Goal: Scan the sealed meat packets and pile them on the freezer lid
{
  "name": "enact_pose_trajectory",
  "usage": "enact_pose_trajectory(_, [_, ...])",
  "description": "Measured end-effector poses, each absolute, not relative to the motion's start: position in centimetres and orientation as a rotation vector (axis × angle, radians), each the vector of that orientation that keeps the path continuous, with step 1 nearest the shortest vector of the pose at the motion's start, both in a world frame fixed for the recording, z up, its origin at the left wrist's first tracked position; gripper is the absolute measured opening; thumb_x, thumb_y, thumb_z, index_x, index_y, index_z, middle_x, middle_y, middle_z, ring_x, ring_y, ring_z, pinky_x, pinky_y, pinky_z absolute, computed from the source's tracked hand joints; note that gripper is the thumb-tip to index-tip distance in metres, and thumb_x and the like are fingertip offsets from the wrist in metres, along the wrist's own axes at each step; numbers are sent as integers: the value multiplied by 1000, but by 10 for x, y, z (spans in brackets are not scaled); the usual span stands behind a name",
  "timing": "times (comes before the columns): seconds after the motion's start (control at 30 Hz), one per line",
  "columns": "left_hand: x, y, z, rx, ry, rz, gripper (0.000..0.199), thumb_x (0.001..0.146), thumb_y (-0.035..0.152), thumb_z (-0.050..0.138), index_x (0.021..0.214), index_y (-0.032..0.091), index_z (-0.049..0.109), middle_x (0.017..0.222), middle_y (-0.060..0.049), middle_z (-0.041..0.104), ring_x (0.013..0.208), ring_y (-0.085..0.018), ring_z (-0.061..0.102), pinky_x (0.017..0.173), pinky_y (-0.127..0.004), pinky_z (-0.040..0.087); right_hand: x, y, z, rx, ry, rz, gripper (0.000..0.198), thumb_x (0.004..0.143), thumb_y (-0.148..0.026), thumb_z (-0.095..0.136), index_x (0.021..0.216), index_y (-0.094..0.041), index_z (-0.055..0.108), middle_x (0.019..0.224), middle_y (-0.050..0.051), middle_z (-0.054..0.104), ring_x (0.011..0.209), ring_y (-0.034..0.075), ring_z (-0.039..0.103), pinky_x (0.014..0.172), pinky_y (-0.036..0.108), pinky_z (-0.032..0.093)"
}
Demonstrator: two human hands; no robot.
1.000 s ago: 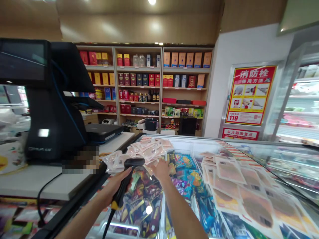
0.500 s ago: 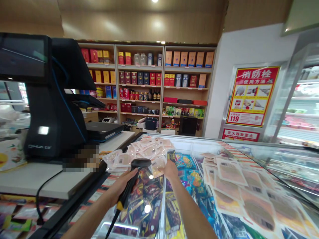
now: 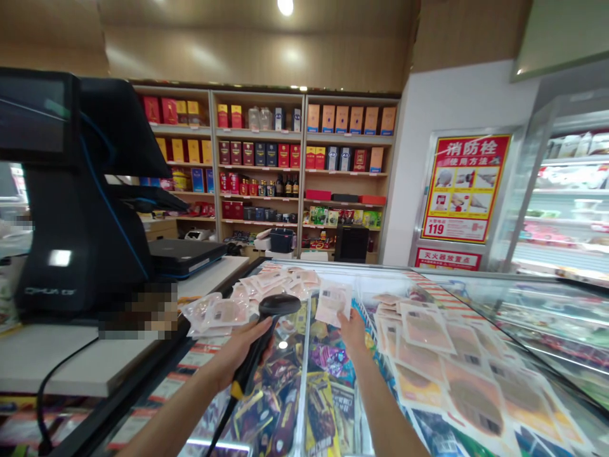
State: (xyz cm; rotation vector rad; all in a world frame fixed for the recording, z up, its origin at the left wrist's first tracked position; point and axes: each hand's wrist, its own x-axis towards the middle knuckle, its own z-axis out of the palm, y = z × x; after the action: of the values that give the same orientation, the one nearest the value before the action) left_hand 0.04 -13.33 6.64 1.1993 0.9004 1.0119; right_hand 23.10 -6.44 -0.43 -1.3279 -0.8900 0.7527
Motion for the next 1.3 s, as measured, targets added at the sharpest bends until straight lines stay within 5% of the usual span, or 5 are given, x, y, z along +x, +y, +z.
enact_pose_trajectory(0.5, [12,-136,72,1279,839,956,33,67,49,52,66,16,47,51,4,50,38,-6,41,39,-19,30,238,-55,-14,-1372,-952,706,39,61,-35,48,96,-17,49,83,5,63,65,18,58,52,28,45])
enact_pose_trajectory(0.73, [18,-126,69,1198,875,967,37,63,52,54,75,17,46,48,5,50,37,-7,43,38,-19,32,259,-62,-5,-1848,-1064,235,30,70,-27,40,93,-12,52,89,11,62,80,21,59,66,27,43])
enact_pose_trajectory(0.97, [29,-128,66,1195,893,961,36,63,50,54,74,17,47,49,5,50,38,-6,44,38,-18,33,273,-85,11,-2140,-1181,-32,47,72,-21,42,117,-12,37,92,10,62,84,21,58,70,29,40])
enact_pose_trajectory(1.3, [22,-129,67,1195,866,986,36,63,51,55,72,16,47,47,5,50,37,-6,42,38,-18,31,257,-98,14,-2200,-1492,-402,37,70,-21,45,106,-19,53,119,11,44,109,24,40,83,34,34])
